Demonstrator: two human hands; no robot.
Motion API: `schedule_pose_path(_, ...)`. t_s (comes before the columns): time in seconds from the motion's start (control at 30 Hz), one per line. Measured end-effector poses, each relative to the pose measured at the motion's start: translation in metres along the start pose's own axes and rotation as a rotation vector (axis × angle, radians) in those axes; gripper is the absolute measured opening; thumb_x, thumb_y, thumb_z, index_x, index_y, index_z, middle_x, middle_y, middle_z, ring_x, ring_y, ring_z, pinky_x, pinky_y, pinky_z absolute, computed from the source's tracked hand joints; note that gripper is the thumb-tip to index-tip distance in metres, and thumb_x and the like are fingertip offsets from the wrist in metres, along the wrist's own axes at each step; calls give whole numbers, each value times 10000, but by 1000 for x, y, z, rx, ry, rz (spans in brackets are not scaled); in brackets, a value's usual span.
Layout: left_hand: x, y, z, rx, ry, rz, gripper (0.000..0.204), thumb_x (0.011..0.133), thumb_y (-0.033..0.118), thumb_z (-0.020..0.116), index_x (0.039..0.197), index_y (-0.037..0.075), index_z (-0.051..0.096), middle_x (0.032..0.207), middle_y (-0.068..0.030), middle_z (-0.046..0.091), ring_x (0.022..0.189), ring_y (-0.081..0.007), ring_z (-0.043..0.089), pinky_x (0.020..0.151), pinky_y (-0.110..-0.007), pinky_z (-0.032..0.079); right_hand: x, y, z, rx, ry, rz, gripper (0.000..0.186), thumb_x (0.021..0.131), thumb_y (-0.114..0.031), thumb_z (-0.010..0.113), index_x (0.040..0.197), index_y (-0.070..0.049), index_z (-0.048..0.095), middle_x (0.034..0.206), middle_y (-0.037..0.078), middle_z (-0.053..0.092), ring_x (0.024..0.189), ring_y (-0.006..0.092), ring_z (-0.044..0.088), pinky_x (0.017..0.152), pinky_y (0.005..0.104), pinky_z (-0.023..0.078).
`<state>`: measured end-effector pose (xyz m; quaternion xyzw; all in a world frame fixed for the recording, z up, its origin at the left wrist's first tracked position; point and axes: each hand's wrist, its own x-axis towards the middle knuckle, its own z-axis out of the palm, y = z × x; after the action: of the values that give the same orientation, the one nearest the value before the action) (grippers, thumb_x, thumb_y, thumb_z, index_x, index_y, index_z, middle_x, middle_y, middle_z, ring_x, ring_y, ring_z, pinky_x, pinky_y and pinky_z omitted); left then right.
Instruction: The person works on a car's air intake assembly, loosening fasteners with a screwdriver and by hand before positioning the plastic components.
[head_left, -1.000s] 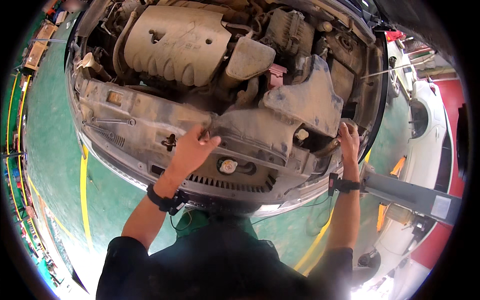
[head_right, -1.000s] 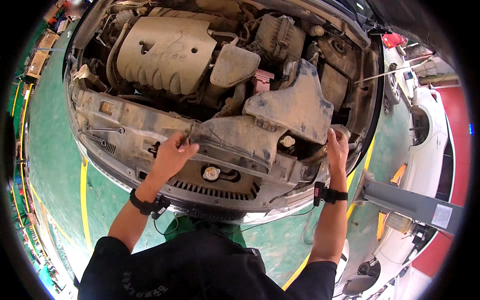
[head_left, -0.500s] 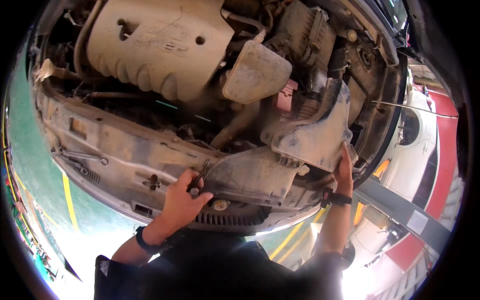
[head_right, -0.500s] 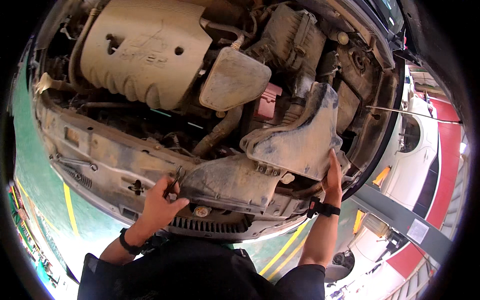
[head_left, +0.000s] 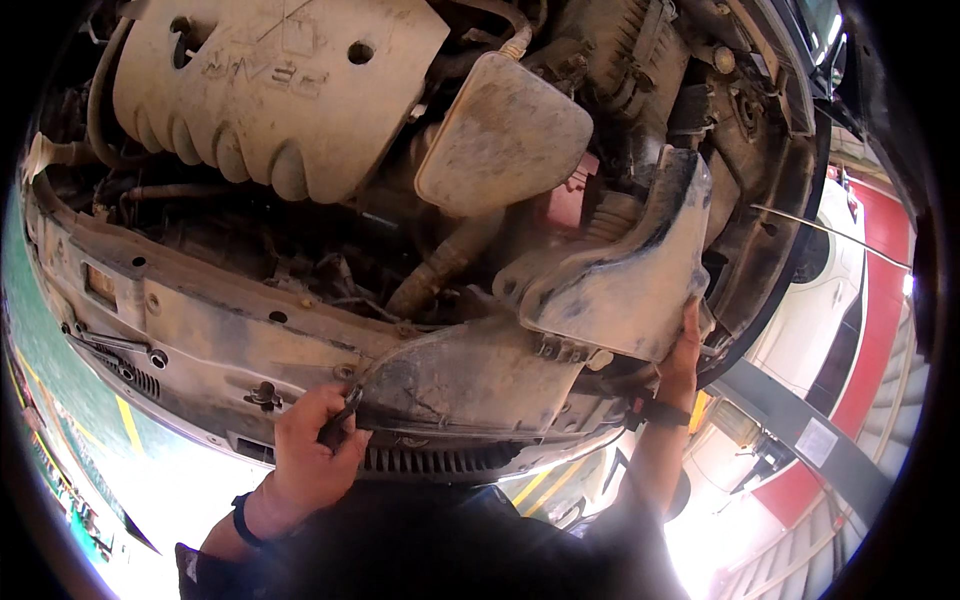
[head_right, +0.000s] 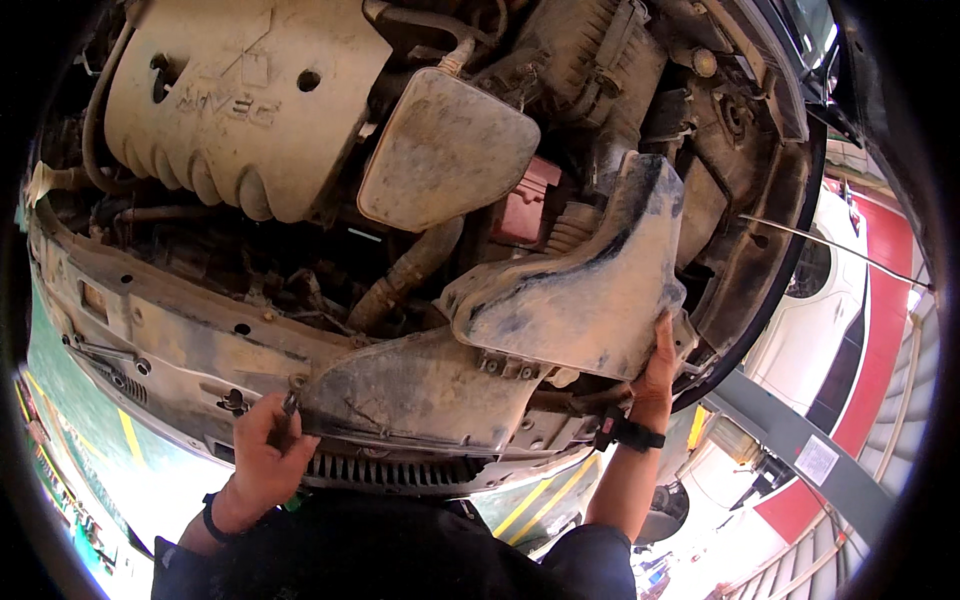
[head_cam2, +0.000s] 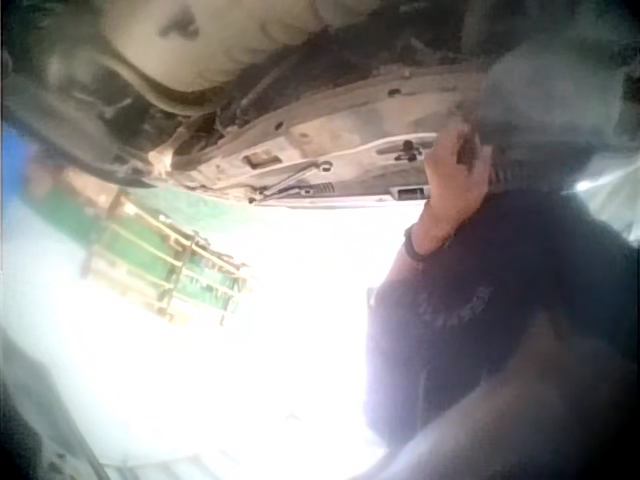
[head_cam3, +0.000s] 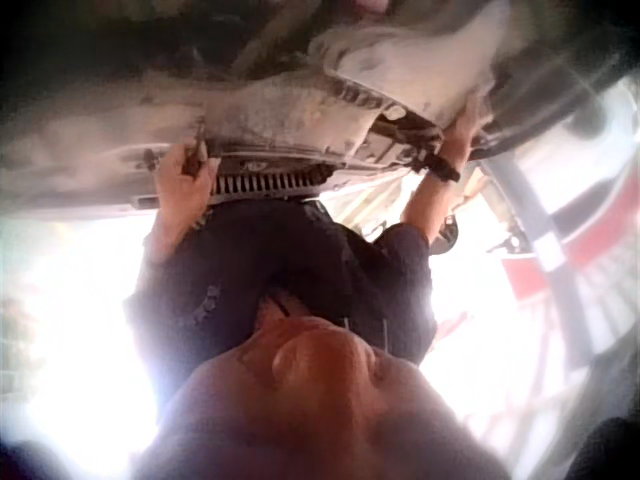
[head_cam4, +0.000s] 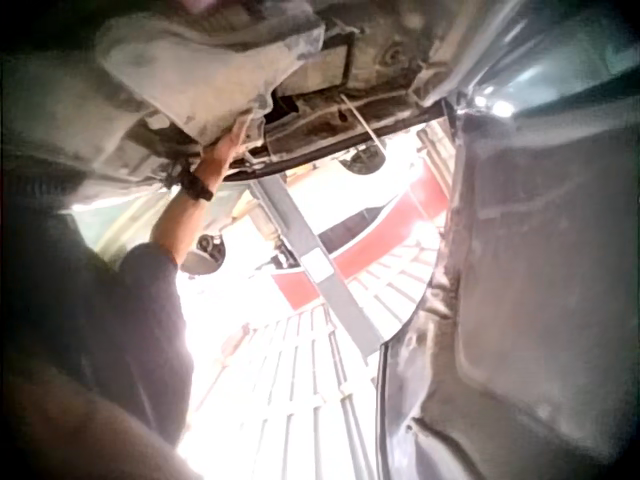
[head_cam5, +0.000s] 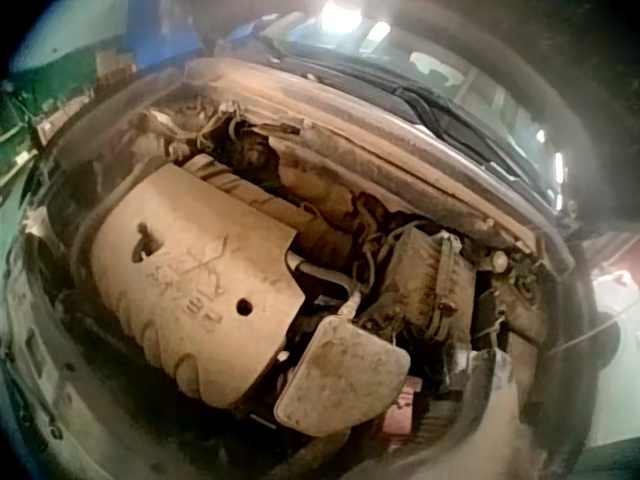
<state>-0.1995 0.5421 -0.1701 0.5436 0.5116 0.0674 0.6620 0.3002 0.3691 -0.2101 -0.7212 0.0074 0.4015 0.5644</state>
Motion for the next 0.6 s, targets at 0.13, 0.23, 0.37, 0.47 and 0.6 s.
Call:
schedule_pose_path(0.13, 5, -3, 9, -75, 29, -36, 227, 755, -31, 734, 861, 35, 545, 819, -82, 599, 692, -146, 563, 632, -271, 453, -9, -10, -14, 11, -26, -9, 663, 982, -467, 596, 1455, -26, 450, 1423, 110, 548, 1264, 264, 550, 1089, 403, 434)
schedule_pose_path(0.23, 13, -3, 16, -77, 2, 52, 227, 752, -26, 735, 859, 38, 545, 794, -73, 579, 664, -155, 548, 610, -265, 440, -9, -18, -26, -15, -10, 4, 660, 968, -479, 613, 1460, -68, 456, 1422, 92, 550, 1277, 270, 538, 1086, 417, 438)
schedule_pose_path(0.37, 10, -9, 15, -1, -24, 41, 214, 772, -39, 707, 906, 27, 554, 811, -39, 559, 691, -116, 524, 613, -237, 422, -6, -18, -28, -36, 5, -19, 654, 964, -469, 625, 1452, -65, 463, 1409, 92, 559, 1257, 262, 553, 1076, 416, 447)
schedule_pose_path(0.47, 3, -12, 10, 12, -43, 40, 217, 816, -67, 658, 999, 7, 569, 806, 48, 521, 727, -3, 474, 606, -187, 383, -4, -15, -20, -44, 3, -31, 643, 959, -461, 638, 1440, -67, 473, 1389, 88, 573, 1234, 252, 570, 1051, 415, 469)
schedule_pose_path(0.6, 2, -7, 10, -41, -16, -80, 219, 777, -43, 700, 938, 15, 563, 836, -21, 568, 707, -54, 515, 597, -215, 415, -5, -16, -11, -50, 14, -36, 675, 942, -466, 658, 1436, -43, 478, 1387, 103, 581, 1226, 265, 583, 1043, 407, 476)
